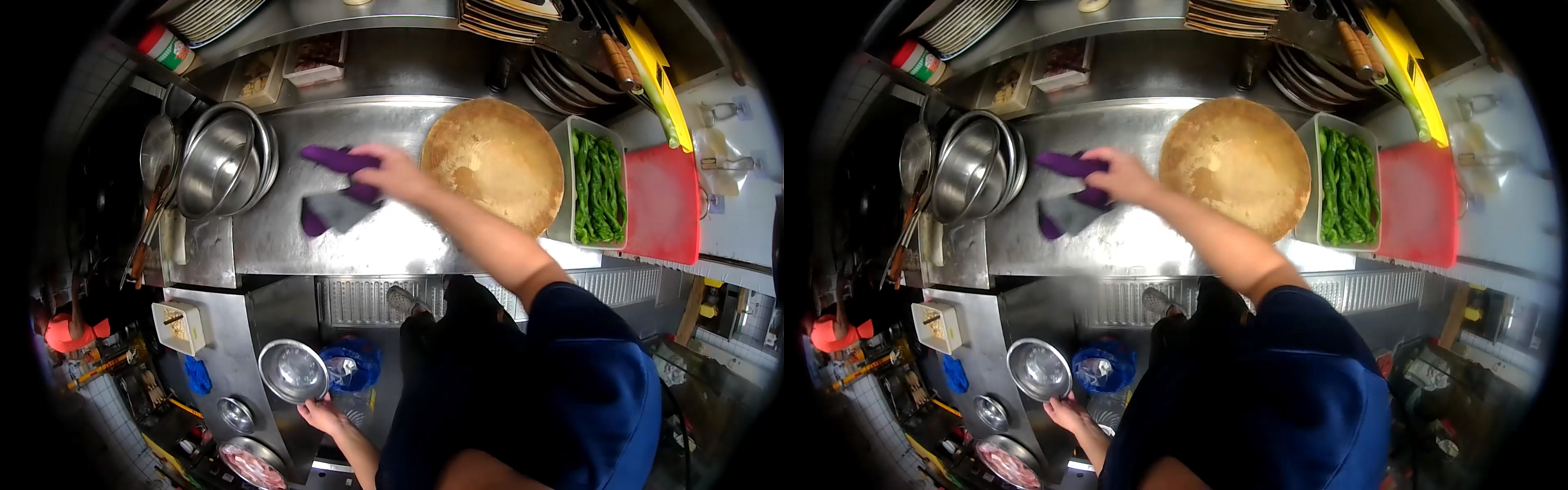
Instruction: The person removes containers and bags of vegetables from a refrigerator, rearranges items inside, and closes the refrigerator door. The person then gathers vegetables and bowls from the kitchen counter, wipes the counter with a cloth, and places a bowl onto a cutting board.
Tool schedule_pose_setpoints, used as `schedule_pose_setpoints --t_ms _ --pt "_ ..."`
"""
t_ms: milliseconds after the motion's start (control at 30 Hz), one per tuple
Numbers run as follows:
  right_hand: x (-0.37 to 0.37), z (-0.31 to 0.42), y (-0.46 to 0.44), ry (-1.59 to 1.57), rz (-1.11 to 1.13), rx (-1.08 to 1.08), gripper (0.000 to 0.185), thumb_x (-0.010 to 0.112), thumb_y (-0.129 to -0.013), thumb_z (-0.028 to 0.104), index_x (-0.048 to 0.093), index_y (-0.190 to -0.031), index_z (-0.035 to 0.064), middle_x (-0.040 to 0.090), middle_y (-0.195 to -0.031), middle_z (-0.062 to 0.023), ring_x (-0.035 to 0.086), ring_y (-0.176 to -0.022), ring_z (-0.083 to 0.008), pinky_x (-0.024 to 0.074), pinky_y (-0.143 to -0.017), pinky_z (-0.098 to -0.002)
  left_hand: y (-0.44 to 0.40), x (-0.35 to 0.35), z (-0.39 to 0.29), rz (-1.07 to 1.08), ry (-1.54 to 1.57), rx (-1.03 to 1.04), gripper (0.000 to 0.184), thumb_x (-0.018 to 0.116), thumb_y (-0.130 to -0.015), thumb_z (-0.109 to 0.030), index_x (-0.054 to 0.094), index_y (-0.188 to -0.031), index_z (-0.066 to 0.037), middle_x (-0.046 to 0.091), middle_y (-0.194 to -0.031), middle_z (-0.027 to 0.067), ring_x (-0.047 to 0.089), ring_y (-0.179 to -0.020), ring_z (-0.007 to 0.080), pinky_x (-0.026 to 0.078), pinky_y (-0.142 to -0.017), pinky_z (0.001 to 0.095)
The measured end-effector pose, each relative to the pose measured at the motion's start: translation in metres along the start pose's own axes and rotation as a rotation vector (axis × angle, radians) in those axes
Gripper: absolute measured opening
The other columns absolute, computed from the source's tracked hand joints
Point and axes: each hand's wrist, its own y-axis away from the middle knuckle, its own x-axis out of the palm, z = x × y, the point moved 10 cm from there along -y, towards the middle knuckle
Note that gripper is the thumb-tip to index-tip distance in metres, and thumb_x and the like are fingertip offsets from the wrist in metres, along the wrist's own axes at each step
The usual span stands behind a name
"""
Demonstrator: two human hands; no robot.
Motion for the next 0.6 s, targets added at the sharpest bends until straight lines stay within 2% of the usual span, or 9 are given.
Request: schedule_pose_setpoints --t_ms 33,100,167,267,333,400,467,533,600 --pt "-0.041 0.044 0.028 0.044 -0.109 -0.073 0.046 0.071 -0.084 0.01 0.064 -0.129 0.0061 0.068 -0.117 -0.012 0.067 -0.103 -0.0203 0.0553 -0.089 -0.0334 -0.002 0.01 -0.002 0.053 0.017 0.005 0.034 0.051 -0.095 -0.007 0.049 -0.129 -0.006 0.062 -0.119 0.0113 0.064 -0.094 0.0234 0.053 -0.073 0.0339" --pt "-0.126 0.073 0.063 0.095 -0.359 -0.144 0.055 0.068 -0.082 0.004 0.06 -0.137 0.0069 0.065 -0.126 -0.0136 0.065 -0.111 -0.024 0.0547 -0.093 -0.0354 0.003 0.029 -0.008 0.072 0.021 0.012 0.033 0.052 -0.095 -0.006 0.05 -0.128 -0.006 0.064 -0.114 0.0107 0.065 -0.092 0.0224 0.053 -0.073 0.0336" --pt "-0.217 0.083 0.075 0.717 -0.507 -0.244 0.063 0.067 -0.081 0.003 0.056 -0.142 0.0103 0.056 -0.13 -0.0235 0.063 -0.112 -0.0358 0.0541 -0.093 -0.038 0.001 0.032 -0.008 0.096 0.034 0.014 0.032 0.052 -0.095 -0.004 0.05 -0.127 -0.005 0.065 -0.111 0.0111 0.066 -0.091 0.0214 0.054 -0.07 0.0325" --pt "-0.337 -0.016 0.077 1.234 -0.688 -0.029 0.061 0.063 -0.086 0.01 0.054 -0.145 0.0212 0.055 -0.126 -0.0301 0.06 -0.11 -0.0421 0.0491 -0.099 -0.0451 -0.001 0.034 -0.005 0.121 0.049 0.014 0.03 0.051 -0.095 -0.001 0.051 -0.125 -0.004 0.065 -0.109 0.0114 0.065 -0.086 0.0188 0.056 -0.065 0.0294" --pt "-0.359 -0.116 0.08 1.413 -0.568 0.469 0.054 0.056 -0.089 0.012 0.056 -0.143 0.0171 0.056 -0.124 -0.0307 0.06 -0.109 -0.0413 0.0474 -0.1 -0.0462 0.008 0.039 -0.012 0.132 0.055 0.017 0.028 0.05 -0.096 -0.002 0.05 -0.124 -0.004 0.064 -0.108 0.0109 0.064 -0.083 0.0171 0.054 -0.062 0.0278" --pt "-0.289 -0.088 0.083 1.381 -0.595 0.419 0.046 0.054 -0.089 0.014 0.06 -0.133 0.0015 0.058 -0.123 -0.0285 0.06 -0.108 -0.0421 0.0469 -0.098 -0.047 0.008 0.034 -0.016 0.106 0.072 0.034 0.028 0.051 -0.095 -0.002 0.051 -0.123 -0.004 0.064 -0.106 0.0104 0.064 -0.082 0.0171 0.054 -0.062 0.0282" --pt "-0.172 -0.1 0.071 1.226 -0.343 0.335 0.033 0.054 -0.088 0.009 0.06 -0.113 -0.0118 0.058 -0.121 -0.0285 0.06 -0.102 -0.041 0.0472 -0.092 -0.0484 0.005 0.02 -0.023 0.089 0.05 0.046 0.028 0.051 -0.094 -0.002 0.052 -0.122 -0.004 0.064 -0.106 0.0101 0.064 -0.085 0.0176 0.056 -0.066 0.0302" --pt "-0.026 -0.077 0.079 1.486 -0.096 -0.049 0.036 0.054 -0.086 0.0 0.068 -0.119 -0.0032 0.059 -0.112 -0.0243 0.057 -0.1 -0.0372 0.0464 -0.089 -0.0465 0.0 0.018 -0.028 0.081 0.068 0.047 0.026 0.052 -0.094 -0.003 0.053 -0.121 -0.005 0.063 -0.104 0.0086 0.062 -0.082 0.0166 0.054 -0.065 0.0295" --pt "0.079 -0.104 0.085 0.668 0.093 -0.069 0.043 0.058 -0.083 0.003 0.073 -0.121 0.0141 0.061 -0.115 -0.0239 0.055 -0.112 -0.0411 0.0445 -0.102 -0.0483 -0.007 0.012 -0.035 0.058 0.097 0.064 0.026 0.052 -0.094 -0.004 0.052 -0.12 -0.005 0.063 -0.104 0.0077 0.062 -0.082 0.0164 0.054 -0.065 0.029"
